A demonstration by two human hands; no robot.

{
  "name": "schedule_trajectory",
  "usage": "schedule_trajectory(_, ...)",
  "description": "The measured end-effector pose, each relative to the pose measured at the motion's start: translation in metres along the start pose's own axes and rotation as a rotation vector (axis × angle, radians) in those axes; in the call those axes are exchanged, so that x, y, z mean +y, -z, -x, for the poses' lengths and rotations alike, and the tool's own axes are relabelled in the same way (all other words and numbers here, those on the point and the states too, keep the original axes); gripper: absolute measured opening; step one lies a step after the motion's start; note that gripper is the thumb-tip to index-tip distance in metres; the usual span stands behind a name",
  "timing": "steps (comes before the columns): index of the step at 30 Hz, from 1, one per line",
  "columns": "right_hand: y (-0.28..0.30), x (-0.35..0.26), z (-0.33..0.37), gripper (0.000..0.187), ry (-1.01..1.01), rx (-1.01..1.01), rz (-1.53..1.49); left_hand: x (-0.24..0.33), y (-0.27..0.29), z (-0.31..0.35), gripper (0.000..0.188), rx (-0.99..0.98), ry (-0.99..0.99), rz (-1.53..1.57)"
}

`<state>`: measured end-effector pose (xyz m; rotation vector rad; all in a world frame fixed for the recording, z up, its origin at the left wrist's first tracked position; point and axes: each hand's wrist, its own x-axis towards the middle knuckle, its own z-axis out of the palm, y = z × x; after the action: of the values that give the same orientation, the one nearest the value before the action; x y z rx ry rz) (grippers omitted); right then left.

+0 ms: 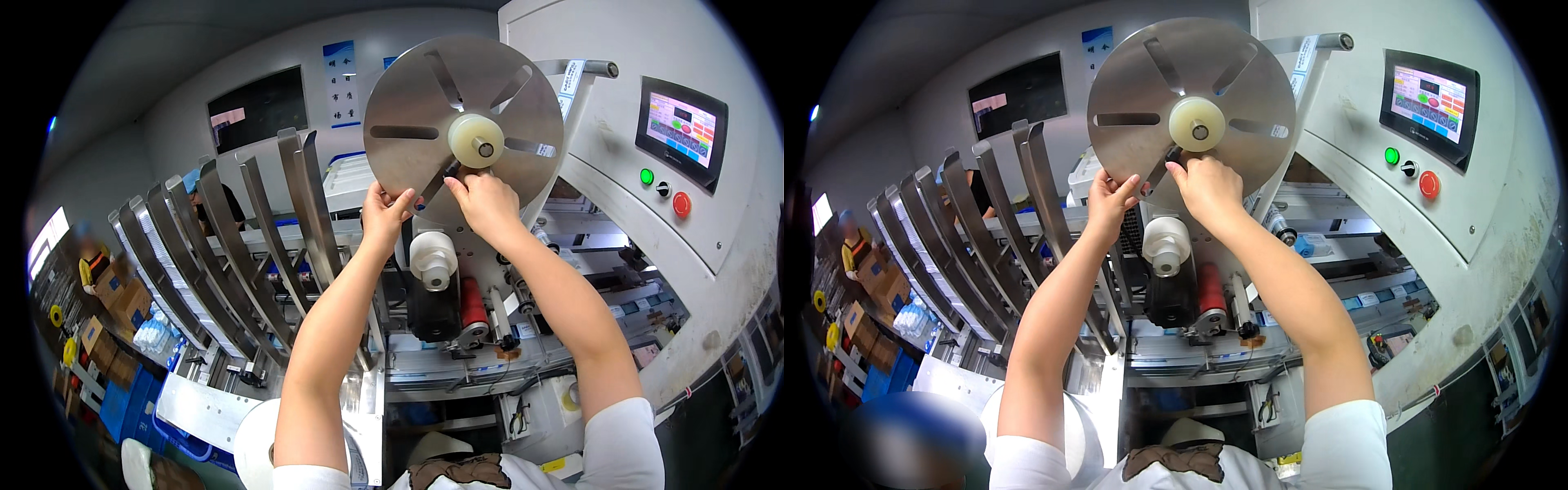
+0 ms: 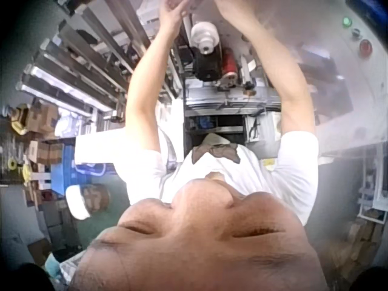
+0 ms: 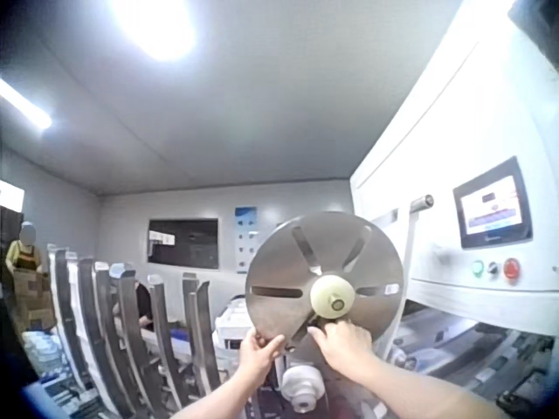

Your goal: The person loads a roll of film onto a packaging machine, threads the film through rollers, and clears finished packages of wet wipes from the conveyor belt while checking the seals.

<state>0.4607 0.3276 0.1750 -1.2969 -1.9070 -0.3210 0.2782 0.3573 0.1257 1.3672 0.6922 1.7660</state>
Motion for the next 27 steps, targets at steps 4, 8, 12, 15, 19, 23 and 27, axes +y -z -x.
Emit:
schedule_trajectory(4, 0.0, 0.003, -0.007, 0.053, -0.32, -0.271, -0.559, 0.003, -0.011, 0.006, 0.029, -0.002, 0.022, 0.009)
schedule_trajectory(8, 0.024, -0.04, -0.017, 0.051, -0.598, -0.606, -1.473, 0.005, 0.005, -0.004, 0.029, 0.053, -0.041, -0.059)
schedule_trajectory(12, 0.03, -0.052, -0.043, 0.044, -0.733, -0.554, -1.849, 0.012, -0.006, -0.006, 0.033, 0.028, -0.006, -0.114)
schedule_trajectory(15, 0.05, -0.057, -0.032, 0.036, -0.087, -0.679, -1.398, 0.015, 0.003, 0.0, 0.033, 0.036, -0.04, -0.083)
schedule_trajectory(19, 0.126, 0.032, -0.105, 0.041, 0.51, 0.93, 0.179, 0.004, -0.011, -0.003, 0.03, -0.02, 0.101, 0.032)
schedule_trajectory(23, 0.111, 0.062, -0.133, 0.049, 0.357, 0.412, 0.148, 0.005, 0.002, 0.013, 0.034, 0.027, 0.204, 0.083)
schedule_trajectory(27, 0.124, 0.133, -0.131, 0.042, 0.408, 0.231, -0.591, 0.046, 0.019, 0.082, 0.034, -0.055, 0.025, -0.1)
